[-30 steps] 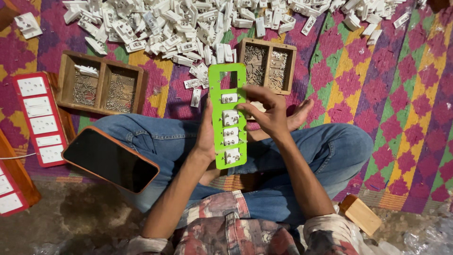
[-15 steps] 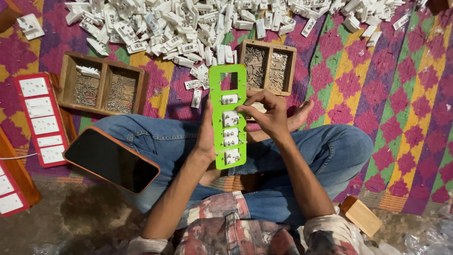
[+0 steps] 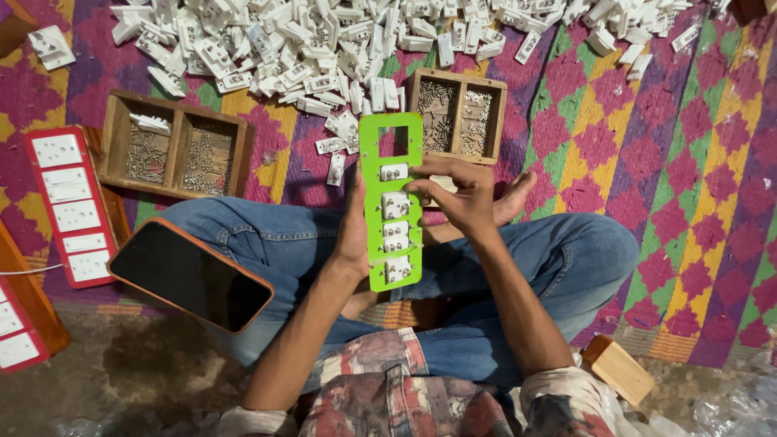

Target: The person sits on the floor and assembles white electrical socket modules into a green plastic strip. They pick up small metal screws from a wooden tray and insert them into the modules, then tighten them by hand. The person repeats this process for multiple modules along the strip.

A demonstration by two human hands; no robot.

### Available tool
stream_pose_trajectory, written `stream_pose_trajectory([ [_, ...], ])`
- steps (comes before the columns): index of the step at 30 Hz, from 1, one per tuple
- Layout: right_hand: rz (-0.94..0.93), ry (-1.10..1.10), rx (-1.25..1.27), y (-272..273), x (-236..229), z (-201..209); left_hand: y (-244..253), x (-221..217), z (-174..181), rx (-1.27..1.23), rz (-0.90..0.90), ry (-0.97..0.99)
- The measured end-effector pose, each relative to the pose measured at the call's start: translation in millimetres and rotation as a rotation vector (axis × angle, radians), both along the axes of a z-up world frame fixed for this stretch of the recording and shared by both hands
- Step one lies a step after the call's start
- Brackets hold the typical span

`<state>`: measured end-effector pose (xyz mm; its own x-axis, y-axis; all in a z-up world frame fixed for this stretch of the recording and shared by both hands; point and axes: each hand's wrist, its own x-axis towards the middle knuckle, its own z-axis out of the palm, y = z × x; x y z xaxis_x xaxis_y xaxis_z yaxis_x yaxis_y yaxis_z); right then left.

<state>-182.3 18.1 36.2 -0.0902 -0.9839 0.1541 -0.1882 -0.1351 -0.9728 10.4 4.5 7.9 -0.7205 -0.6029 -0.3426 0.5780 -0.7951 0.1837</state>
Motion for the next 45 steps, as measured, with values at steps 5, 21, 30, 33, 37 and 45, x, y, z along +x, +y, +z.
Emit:
stream_pose_trajectory([
  [5,0.003,-0.1,0.04,1,2,-1,0,1,-4,-0.037,0.012,0.035],
  [21,-0.035,0.056,-0.072,-3,7,-2,0,0,-2,-0.046,0.034,0.016],
  [30,-0.086,0.164,-0.053,-6,12,17,-4,0,7,-0.116,0.03,-0.056],
  [33,-0.19,0.493,-0.255,-7,16,32,-3,3,7,-0.249,0.051,-0.188],
  [37,-0.132,0.654,-0.359,-8,18,45,-1,5,5,-0.394,0.086,-0.326],
  [45,-0.199,0.738,-0.391,-3,23,42,4,-2,5,-0.695,0.184,-0.47],
])
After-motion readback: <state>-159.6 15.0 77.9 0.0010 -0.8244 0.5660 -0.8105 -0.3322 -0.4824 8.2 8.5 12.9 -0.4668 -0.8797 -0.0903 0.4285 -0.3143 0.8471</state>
